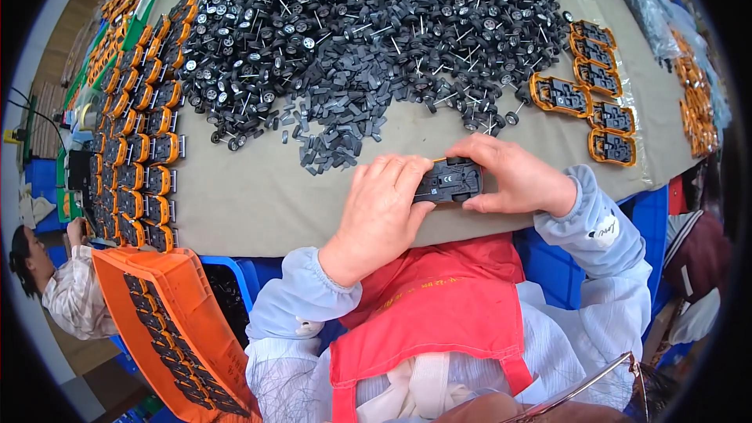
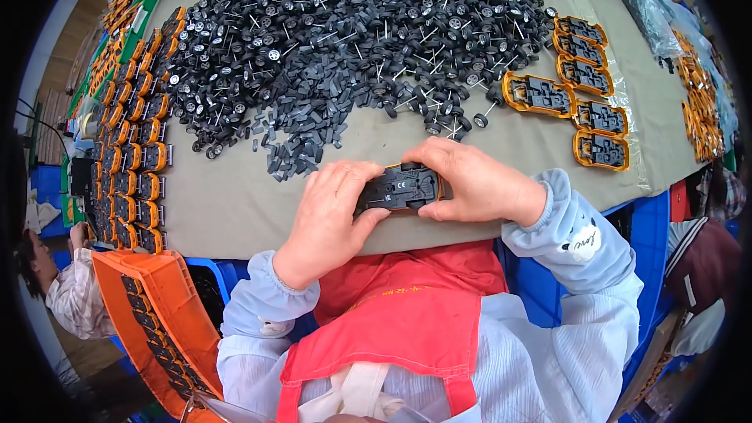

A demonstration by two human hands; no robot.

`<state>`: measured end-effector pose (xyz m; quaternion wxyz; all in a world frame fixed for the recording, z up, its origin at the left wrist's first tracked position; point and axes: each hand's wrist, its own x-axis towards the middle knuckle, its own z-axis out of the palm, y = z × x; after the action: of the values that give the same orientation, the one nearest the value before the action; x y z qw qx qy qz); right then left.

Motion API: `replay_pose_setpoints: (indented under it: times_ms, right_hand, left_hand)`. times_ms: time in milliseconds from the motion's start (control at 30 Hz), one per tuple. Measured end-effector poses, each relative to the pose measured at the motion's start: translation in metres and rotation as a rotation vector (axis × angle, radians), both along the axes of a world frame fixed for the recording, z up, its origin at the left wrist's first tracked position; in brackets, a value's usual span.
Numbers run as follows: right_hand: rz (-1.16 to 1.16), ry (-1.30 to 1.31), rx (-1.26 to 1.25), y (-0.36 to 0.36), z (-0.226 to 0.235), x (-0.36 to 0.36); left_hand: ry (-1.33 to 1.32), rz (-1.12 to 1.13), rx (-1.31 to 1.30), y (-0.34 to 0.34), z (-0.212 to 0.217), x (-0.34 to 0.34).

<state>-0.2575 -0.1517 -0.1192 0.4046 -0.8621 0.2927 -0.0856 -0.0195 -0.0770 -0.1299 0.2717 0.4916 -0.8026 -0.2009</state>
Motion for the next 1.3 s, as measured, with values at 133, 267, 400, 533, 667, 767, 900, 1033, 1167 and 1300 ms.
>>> replay_pose_setpoints:
  times_ms: [133, 267, 400, 533, 667, 767, 900, 1033, 1167, 1300]
  right_hand:
    - [-0.044, -0.022, 0.107, 0.0, 0.001, 0.0]
    - [-0.053, 0.064, 0.197, -0.009, 0.009, 0.004]
    - [-0.045, 0.016, 0.077, -0.001, 0.0, 0.004]
    - [-0.101, 0.016, 0.069, 0.005, -0.001, 0.006]
    - [-0.131, 0.025, 0.128, 0.006, -0.005, 0.007]
    - [-0.152, -0.048, 0.236, 0.005, -0.01, 0.004]
    - [-0.221, -0.145, 0.414, 0.007, -0.014, 0.006]
    - [-0.253, -0.058, 0.409, 0.005, -0.016, 0.014]
    - [-0.189, -0.141, 0.317, -0.001, -0.024, 0.011]
    - [-0.088, -0.296, -0.018, 0.005, -0.032, 0.009]
  left_hand:
    - [-0.028, -0.004, 0.033, -0.002, 0.001, 0.0]
    - [-0.047, -0.01, 0.067, -0.005, 0.003, 0.0]
    - [-0.023, 0.025, 0.152, -0.006, 0.008, -0.001]
    - [-0.046, 0.029, 0.174, -0.007, 0.009, -0.002]
    - [-0.053, 0.025, 0.159, -0.005, 0.005, 0.0]
    - [-0.041, 0.029, 0.151, -0.005, 0.004, 0.0]
    - [-0.022, 0.04, 0.132, 0.001, 0.004, -0.005]
    - [-0.041, 0.067, 0.104, 0.003, 0.005, -0.006]
    - [-0.059, 0.059, 0.122, 0.002, 0.005, -0.005]
    - [-0.077, 0.068, 0.183, 0.003, 0.009, -0.005]
